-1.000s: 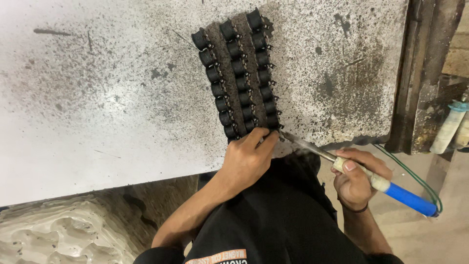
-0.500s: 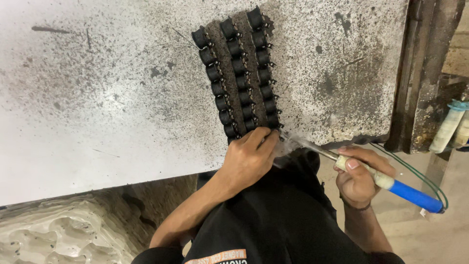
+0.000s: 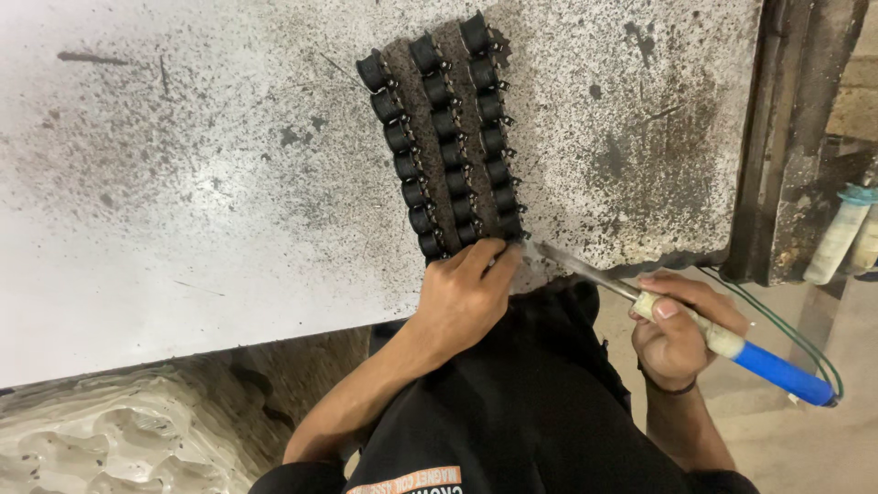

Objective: The person uses a soldering iron to solder the terminals of black cylindrical rotor components arranged in rows on a workbench. They then place the soldered components into a plastic tray, arrange additional rotors on the bench, and continue soldering terminals on more components.

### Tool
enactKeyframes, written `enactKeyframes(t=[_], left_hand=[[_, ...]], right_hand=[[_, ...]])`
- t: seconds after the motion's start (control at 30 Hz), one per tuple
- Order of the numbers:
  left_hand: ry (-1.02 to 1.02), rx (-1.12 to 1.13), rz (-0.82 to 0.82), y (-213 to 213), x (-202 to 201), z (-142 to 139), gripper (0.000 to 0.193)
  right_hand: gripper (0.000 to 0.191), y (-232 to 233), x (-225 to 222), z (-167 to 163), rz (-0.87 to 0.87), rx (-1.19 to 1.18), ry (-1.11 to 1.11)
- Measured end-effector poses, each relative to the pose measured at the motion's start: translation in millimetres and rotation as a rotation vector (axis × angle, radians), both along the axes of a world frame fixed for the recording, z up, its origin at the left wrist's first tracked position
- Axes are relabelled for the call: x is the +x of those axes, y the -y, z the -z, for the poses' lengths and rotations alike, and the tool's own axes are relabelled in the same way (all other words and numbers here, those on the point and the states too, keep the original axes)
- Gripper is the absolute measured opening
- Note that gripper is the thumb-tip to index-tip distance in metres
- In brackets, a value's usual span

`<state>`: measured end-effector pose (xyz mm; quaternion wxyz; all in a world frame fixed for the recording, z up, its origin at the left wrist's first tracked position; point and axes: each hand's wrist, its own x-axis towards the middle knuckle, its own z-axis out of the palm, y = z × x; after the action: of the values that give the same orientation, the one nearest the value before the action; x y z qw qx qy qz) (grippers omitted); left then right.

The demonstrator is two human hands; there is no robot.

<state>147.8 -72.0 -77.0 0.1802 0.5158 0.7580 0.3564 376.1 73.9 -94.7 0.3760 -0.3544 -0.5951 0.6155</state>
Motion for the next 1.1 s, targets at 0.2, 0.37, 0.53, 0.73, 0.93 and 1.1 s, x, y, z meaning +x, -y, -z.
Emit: enactKeyframes(t=[0.2, 0.37, 0.53, 0.73, 0.93, 1.1], left_hand=[[0.006, 0.012, 0.008, 1.5, 0.9, 1.8, 0.039], [-0.003, 0.026, -0.014, -0.5, 1.1, 2.1, 0.035], [-0.055, 0.039, -0.02, -0.5, 2.6, -3.5, 0.031], [-0.088, -0.026, 0.052, 5.2, -18.3, -43.1, 0.026], [-0.193, 0.189, -0.009, 13.2, -38.6, -111.5, 0.02], [-0.217, 0.08, 0.001, -20.3, -31.8, -78.9, 0.023]], right_hand=[[0.03, 0.4, -0.2, 0.2, -0.031, 0.013, 0.086], [0.031, -0.9, -4.2, -0.6, -0.073, 0.063, 0.078], [0.023, -10.8, -1.7, 3.2, -0.022, 0.292, 0.013], [0.027, -26.1, 9.7, 13.7, 0.164, -0.044, -0.097], [0.037, -21.0, -6.0, 42.8, 0.181, -0.011, -0.169], [0.046, -28.1, -26.5, 59.3, 0.232, 0.12, -0.177]])
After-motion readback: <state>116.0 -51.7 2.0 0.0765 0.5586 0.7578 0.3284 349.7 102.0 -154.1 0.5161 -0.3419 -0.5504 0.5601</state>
